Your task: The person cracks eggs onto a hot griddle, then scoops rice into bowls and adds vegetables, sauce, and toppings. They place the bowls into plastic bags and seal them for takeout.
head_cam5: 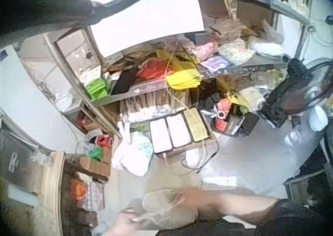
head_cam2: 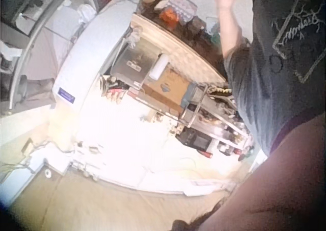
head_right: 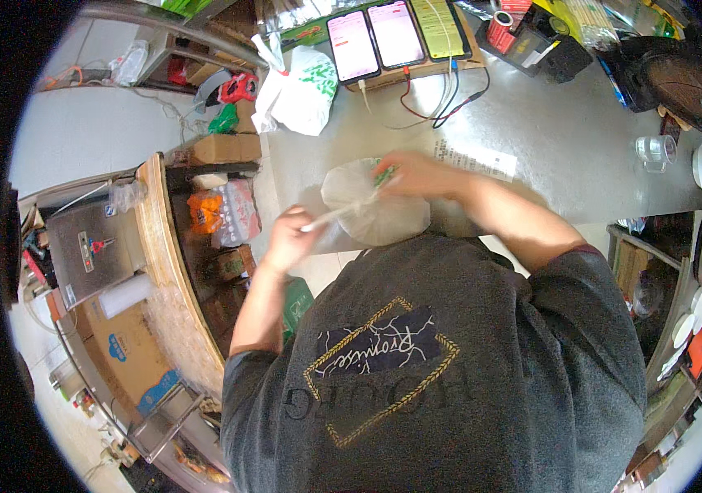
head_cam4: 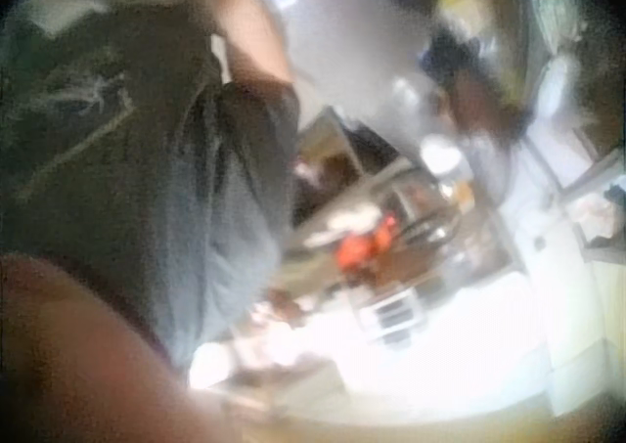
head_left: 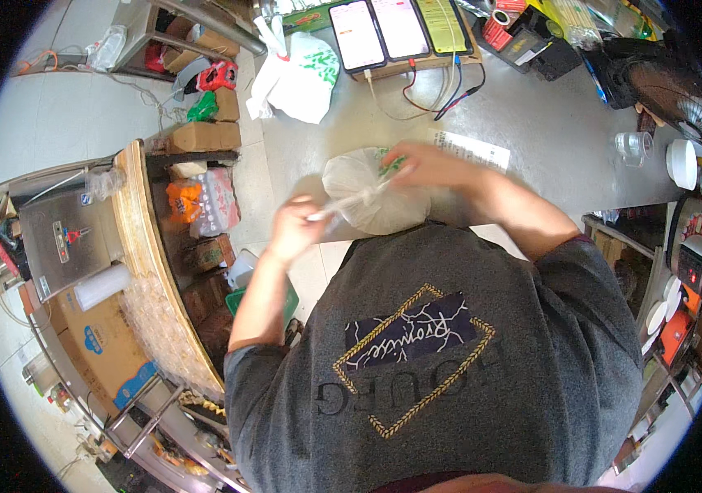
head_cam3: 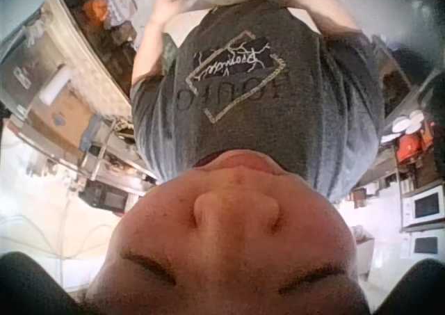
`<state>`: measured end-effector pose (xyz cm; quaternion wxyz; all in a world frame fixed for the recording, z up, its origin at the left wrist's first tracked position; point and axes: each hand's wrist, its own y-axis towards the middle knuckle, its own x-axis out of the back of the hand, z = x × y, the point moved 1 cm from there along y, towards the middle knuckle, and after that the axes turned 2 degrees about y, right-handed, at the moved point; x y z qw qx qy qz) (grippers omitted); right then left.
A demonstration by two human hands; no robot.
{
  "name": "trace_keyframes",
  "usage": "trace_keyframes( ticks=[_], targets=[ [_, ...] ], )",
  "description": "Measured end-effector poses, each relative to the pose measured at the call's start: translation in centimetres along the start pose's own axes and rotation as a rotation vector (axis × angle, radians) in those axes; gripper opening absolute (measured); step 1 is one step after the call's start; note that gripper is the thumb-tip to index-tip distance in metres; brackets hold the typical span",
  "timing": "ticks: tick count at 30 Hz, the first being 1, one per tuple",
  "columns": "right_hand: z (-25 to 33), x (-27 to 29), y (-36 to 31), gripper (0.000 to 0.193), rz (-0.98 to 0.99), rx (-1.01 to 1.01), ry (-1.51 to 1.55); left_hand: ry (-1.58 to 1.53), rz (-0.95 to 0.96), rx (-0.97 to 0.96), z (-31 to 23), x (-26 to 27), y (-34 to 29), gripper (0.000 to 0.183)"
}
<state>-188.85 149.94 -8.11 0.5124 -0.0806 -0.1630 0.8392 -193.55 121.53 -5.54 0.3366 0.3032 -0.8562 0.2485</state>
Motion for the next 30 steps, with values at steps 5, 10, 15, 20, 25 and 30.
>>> trace_keyframes(
  ticks=[5,10,15,20,25,30],
  targets=[
    [-5.7,2.6,-4.6,0.041,-0.385,-0.074,0.205,-0.169,-0.346,0.094,1.9,-1.2,-0.9,0.035],
    [-8.0,4.8,-8.8,0.033,-0.639,0.207,-0.914,-0.349,-0.429,-0.225,-5.7,-1.2,1.9,0.045],
    [-4.4,0.7,-8.0,0.025,-0.86,0.134,-0.144,-1.208,-0.126,0.205,-12.8,-7.4,7.0,0.04],
    [4.1,7.0,-8.0,0.018,-0.496,0.248,-0.291,-1.321,-0.271,0.25,-11.8,-6.0,10.0,0.034],
    [3.2,25.2,-9.6,0.039,-1.13,-0.192,-1.177,-1.472,-0.175,0.257,-9.9,-2.6,9.5,0.023],
    [1.5,29.8,-9.6,0.039,-1.038,-0.433,-1.121,-1.378,-0.438,0.264,-10.5,-2.6,8.9,0.027]
  ],
)
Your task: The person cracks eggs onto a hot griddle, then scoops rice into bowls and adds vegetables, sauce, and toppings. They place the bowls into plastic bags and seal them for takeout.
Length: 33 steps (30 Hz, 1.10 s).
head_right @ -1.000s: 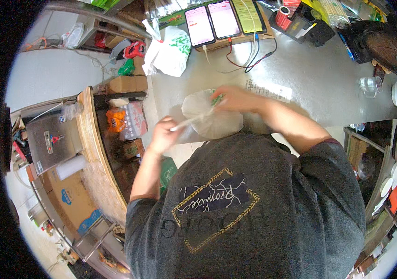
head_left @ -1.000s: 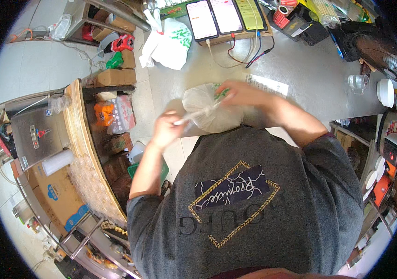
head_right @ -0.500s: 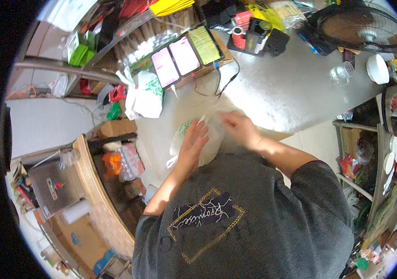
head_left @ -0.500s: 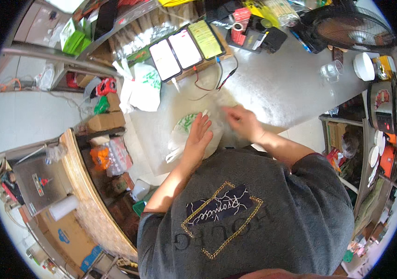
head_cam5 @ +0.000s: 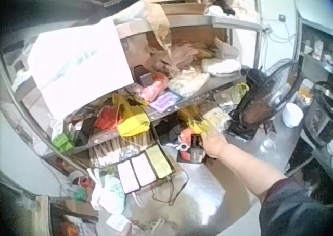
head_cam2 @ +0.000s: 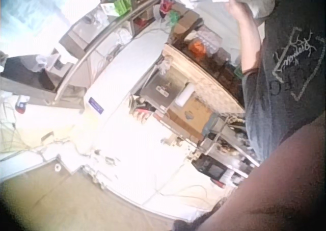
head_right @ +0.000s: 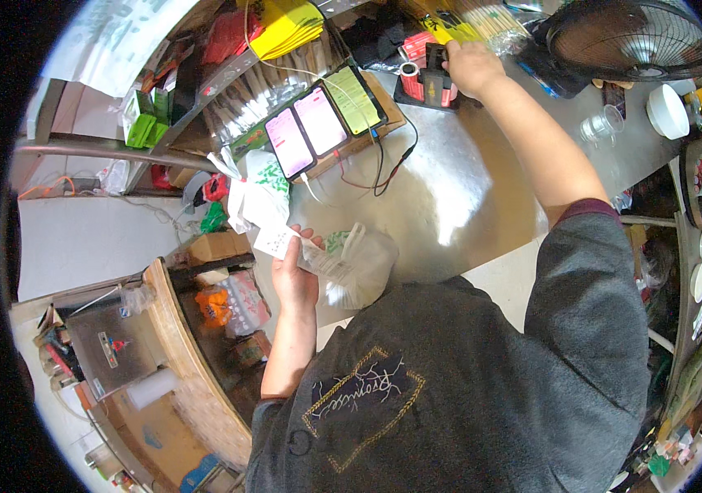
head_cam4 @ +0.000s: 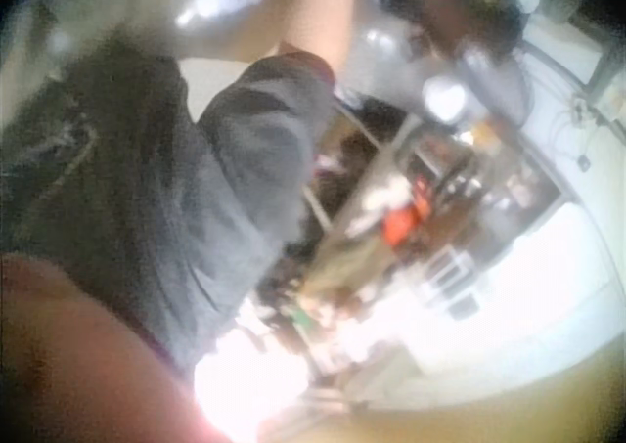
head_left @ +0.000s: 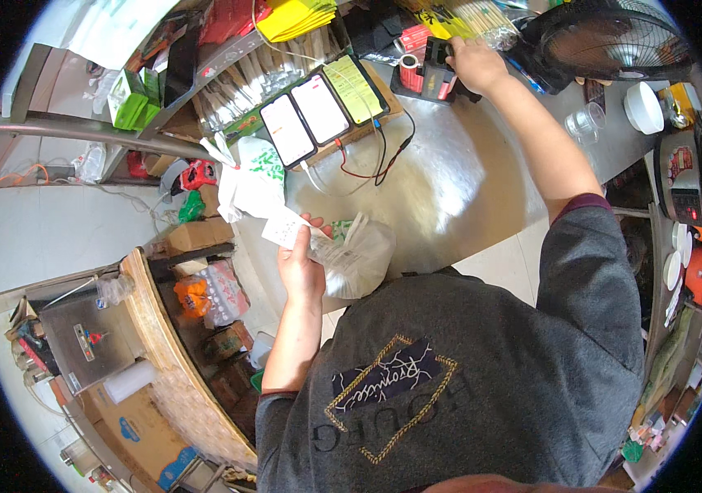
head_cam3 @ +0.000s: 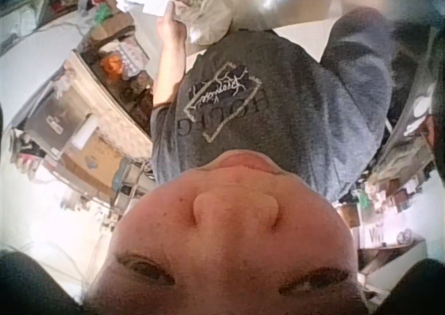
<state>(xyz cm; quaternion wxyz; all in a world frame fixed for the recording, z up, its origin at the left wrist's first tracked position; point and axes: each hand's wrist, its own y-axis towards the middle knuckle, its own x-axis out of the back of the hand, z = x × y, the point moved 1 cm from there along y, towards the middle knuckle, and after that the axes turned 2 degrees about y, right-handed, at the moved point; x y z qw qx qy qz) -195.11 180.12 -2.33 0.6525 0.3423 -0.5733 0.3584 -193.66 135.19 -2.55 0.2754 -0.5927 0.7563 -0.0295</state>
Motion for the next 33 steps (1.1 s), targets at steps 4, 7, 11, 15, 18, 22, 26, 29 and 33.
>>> trace_keyframes(
  ticks=[4,7,11,15,18,22,26,29,33],
  targets=[
    [0.8,-3.3,-1.8,0.046,-0.265,-0.386,0.596,0.039,-0.069,0.002,-0.3,-0.7,-0.1,0.036],
    [1.2,-10.2,-3.9,0.029,-0.408,-0.552,1.006,-0.005,-0.076,-0.021,-0.3,-1.0,-0.1,0.039],
    [1.8,-14.2,-4.2,0.017,-0.346,-0.49,0.941,-0.013,-0.032,-0.048,0.2,-0.7,0.2,0.041],
    [8.6,-9.3,-7.8,0.013,-0.183,-0.369,1.28,-0.091,-0.029,-0.047,0.8,-0.7,0.8,0.041],
    [15.7,-4.9,-14.9,0.012,0.251,-0.176,1.636,-0.096,-0.055,-0.028,1.1,-1.4,0.8,0.042],
    [22.0,-3.0,-18.9,0.035,0.324,-0.133,1.947,-0.071,-0.051,-0.052,1.0,-2.7,-0.3,0.039],
    [23.4,-3.2,-19.5,0.039,0.276,-0.068,1.872,0.146,-0.042,-0.115,1.2,-3.3,-0.9,0.031],
    [22.3,-3.6,-20.0,0.033,0.573,-0.101,1.79,0.26,-0.041,-0.178,2.3,-2.2,-1.4,0.024],
    [18.1,-4.2,-20.1,0.023,0.855,0.065,1.772,0.699,0.127,-0.067,5.0,3.0,-5.8,0.025]
  ],
)
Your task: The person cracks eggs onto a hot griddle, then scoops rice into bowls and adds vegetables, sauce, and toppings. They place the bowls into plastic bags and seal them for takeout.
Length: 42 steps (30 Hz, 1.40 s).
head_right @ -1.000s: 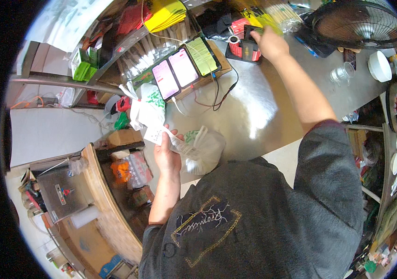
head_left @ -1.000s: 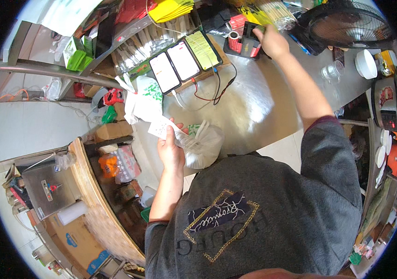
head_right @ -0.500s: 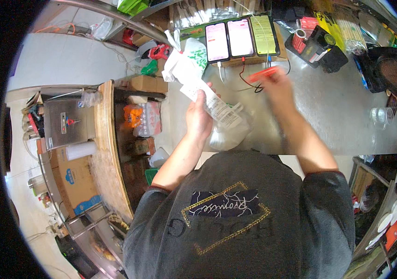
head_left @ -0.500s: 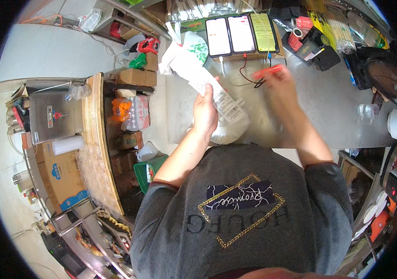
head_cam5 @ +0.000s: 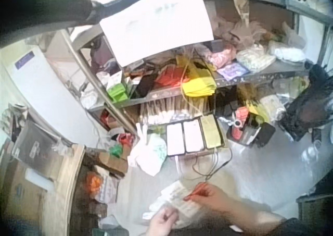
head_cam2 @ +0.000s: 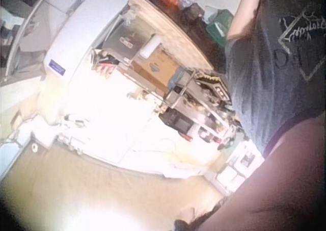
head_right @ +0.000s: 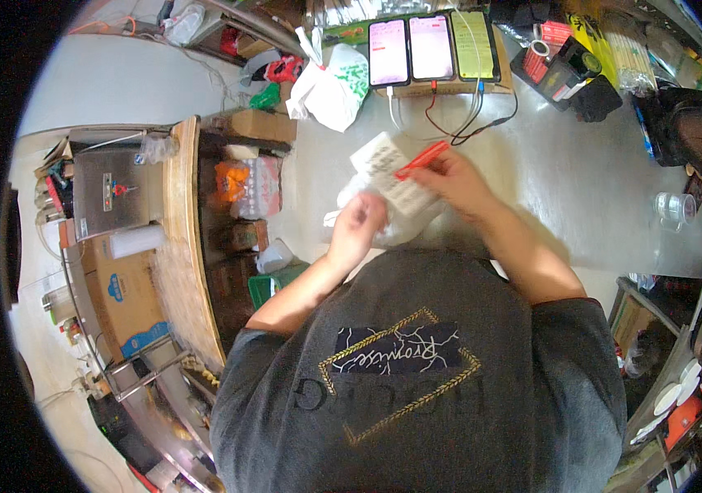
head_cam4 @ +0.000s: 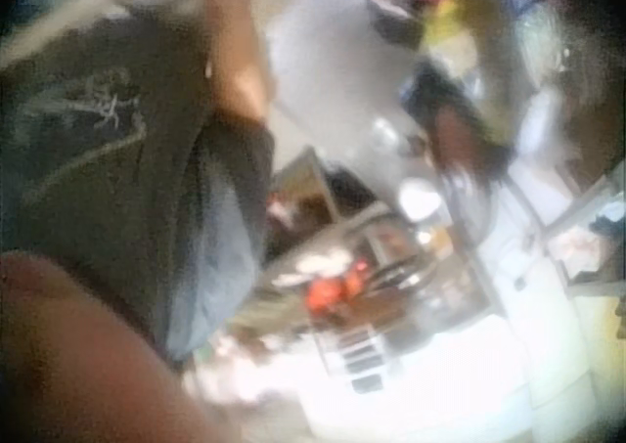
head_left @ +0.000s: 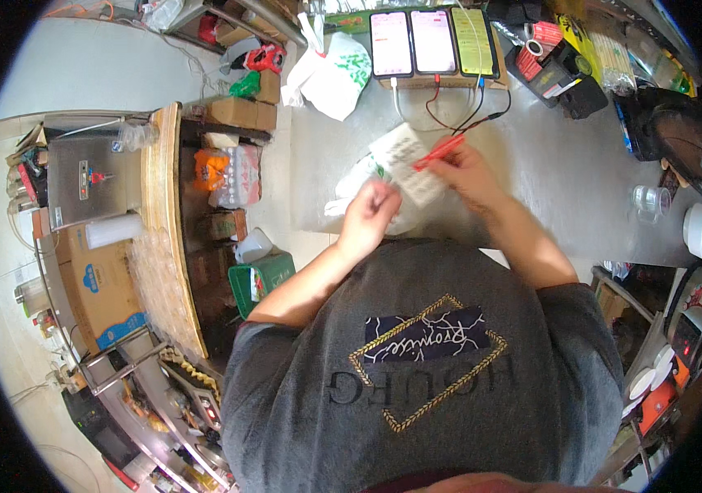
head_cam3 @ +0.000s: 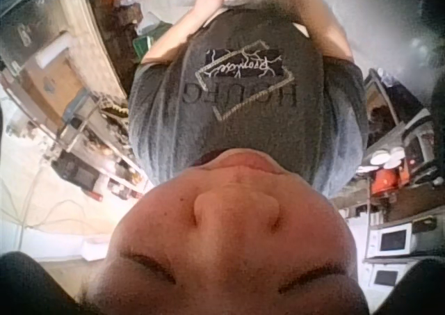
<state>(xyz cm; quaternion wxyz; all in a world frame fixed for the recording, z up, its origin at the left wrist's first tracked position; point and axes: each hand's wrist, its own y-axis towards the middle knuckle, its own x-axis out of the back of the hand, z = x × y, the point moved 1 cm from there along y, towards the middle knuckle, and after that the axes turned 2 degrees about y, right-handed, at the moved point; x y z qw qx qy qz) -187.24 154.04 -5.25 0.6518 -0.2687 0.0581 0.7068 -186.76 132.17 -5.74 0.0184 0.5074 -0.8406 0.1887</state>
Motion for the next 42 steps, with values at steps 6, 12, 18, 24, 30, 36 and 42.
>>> trace_keyframes(
  ticks=[6,12,18,24,30,36,42],
  targets=[
    [-1.3,4.8,-3.1,0.018,0.579,-0.189,0.081,0.969,-0.267,-0.178,5.4,1.8,-2.6,0.06],
    [-6.4,-1.3,-1.8,0.024,0.486,0.022,-0.577,0.687,-0.043,-0.216,3.4,-0.1,5.0,0.035],
    [-8.0,-4.8,1.7,0.024,-0.057,0.142,-0.679,0.079,-0.016,-0.058,2.0,3.1,3.6,0.029],
    [-8.0,-4.6,2.3,0.02,-0.124,0.089,-0.625,0.338,-0.097,-0.084,0.9,4.0,2.3,0.008],
    [-7.9,-6.0,-0.1,0.02,-0.315,0.315,-0.724,0.192,-0.045,0.039,1.5,5.0,2.8,0.01],
    [-9.7,-6.8,1.9,0.023,-0.254,0.253,-0.94,0.135,0.053,-0.267,2.6,6.7,4.5,0.035],
    [-12.0,-8.0,4.7,0.025,-0.325,0.026,-0.454,0.081,0.093,0.157,3.1,8.5,5.5,0.035]
  ],
)
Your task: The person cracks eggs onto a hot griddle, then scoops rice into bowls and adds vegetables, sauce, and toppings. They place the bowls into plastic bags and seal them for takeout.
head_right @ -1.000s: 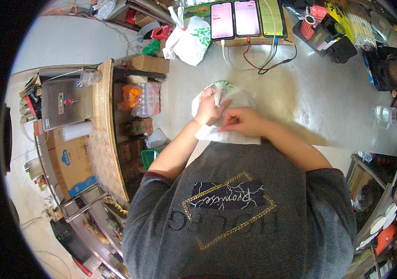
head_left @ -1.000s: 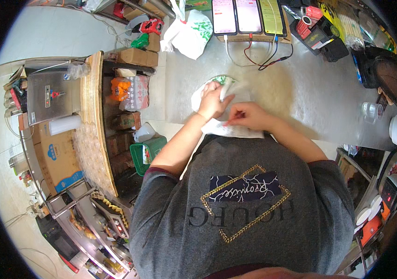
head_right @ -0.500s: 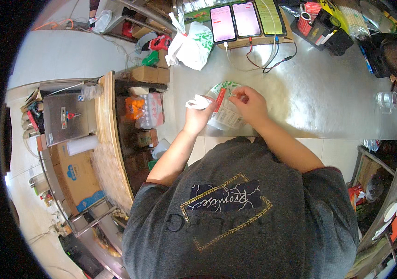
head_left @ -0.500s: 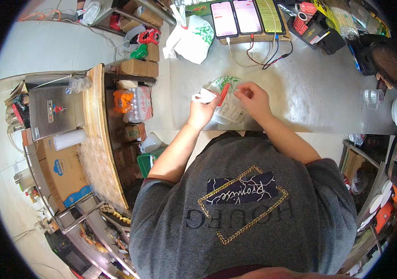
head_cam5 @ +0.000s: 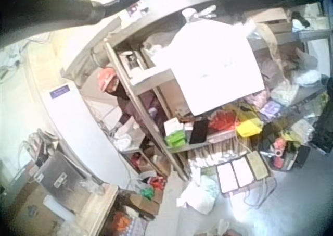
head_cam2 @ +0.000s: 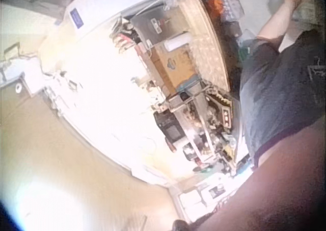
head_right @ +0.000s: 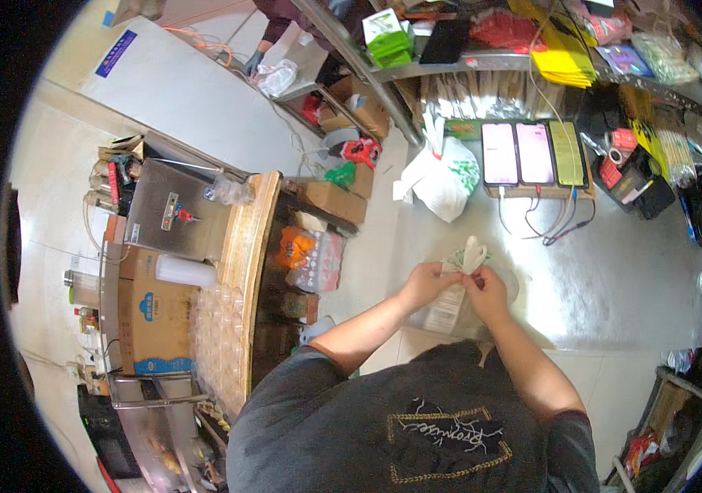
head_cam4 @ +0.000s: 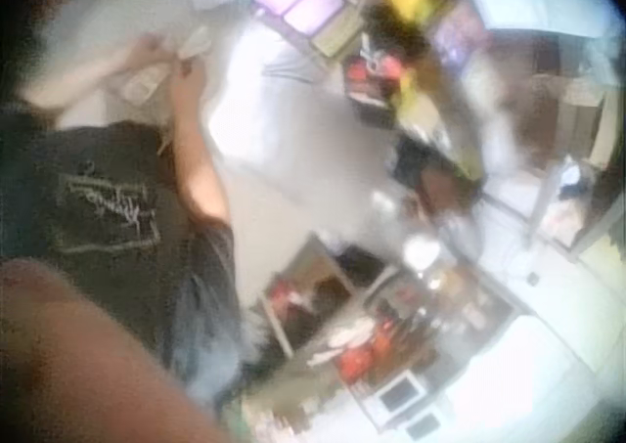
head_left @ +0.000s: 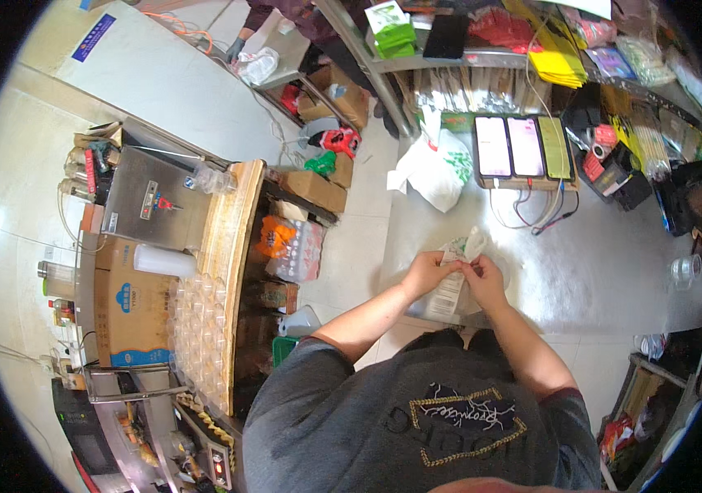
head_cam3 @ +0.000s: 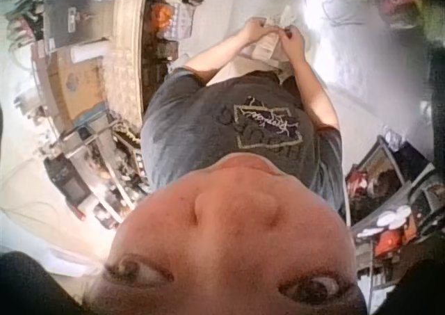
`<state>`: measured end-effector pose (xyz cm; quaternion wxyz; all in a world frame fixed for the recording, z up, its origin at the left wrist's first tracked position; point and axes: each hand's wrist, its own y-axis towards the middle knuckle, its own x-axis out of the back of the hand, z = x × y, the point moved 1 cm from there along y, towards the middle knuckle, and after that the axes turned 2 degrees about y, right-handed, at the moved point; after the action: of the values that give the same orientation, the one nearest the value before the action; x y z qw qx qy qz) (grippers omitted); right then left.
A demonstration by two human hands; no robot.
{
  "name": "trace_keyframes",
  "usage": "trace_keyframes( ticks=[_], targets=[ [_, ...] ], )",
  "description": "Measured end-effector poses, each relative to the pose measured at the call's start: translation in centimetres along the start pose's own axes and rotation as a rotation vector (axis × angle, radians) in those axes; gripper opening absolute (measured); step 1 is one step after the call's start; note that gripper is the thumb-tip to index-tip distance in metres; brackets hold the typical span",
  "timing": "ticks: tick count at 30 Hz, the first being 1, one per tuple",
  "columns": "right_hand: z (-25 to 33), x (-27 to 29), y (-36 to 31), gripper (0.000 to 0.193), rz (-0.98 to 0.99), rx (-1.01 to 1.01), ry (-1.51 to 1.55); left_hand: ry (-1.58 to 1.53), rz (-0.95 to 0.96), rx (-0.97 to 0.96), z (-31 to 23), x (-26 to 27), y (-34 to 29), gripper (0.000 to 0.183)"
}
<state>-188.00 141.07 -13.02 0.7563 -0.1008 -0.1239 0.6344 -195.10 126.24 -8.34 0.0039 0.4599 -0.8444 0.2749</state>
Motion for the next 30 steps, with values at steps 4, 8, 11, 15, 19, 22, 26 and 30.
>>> trace_keyframes(
  ticks=[4,8,11,15,19,22,26,30],
  targets=[
    [-0.5,1.2,-1.6,0.041,-0.067,0.01,0.211,0.366,-0.084,-0.06,0.4,4.9,2.4,0.027],
    [-2.1,9.3,-6.1,0.027,-0.197,0.007,0.31,0.397,-0.3,-0.208,1.2,9.6,4.5,0.031],
    [-4.6,16.4,-12.4,0.021,-0.443,-0.091,0.376,0.488,-0.456,-0.164,0.8,10.7,5.7,0.023],
    [-9.5,25.7,-23.6,0.024,-0.793,-0.112,0.322,0.387,-0.558,-0.016,0.9,10.2,6.8,0.023],
    [-15.6,33.1,-37.0,0.021,-1.141,-0.126,0.491,1.021,-1.234,-0.183,3.4,9.8,8.0,0.06],
    [-19.4,37.4,-46.5,0.019,-1.281,-0.146,0.543,1.159,-1.271,0.02,4.8,7.0,11.5,0.068],
    [-22.6,42.0,-57.9,0.017,-1.432,-0.157,0.569,1.013,-1.888,-0.202,1.7,-5.7,12.6,0.073],
    [-23.5,45.0,-66.0,0.019,-1.565,-0.072,0.683,0.719,-1.336,-0.889,-8.5,-29.9,8.2,0.049]
  ],
)
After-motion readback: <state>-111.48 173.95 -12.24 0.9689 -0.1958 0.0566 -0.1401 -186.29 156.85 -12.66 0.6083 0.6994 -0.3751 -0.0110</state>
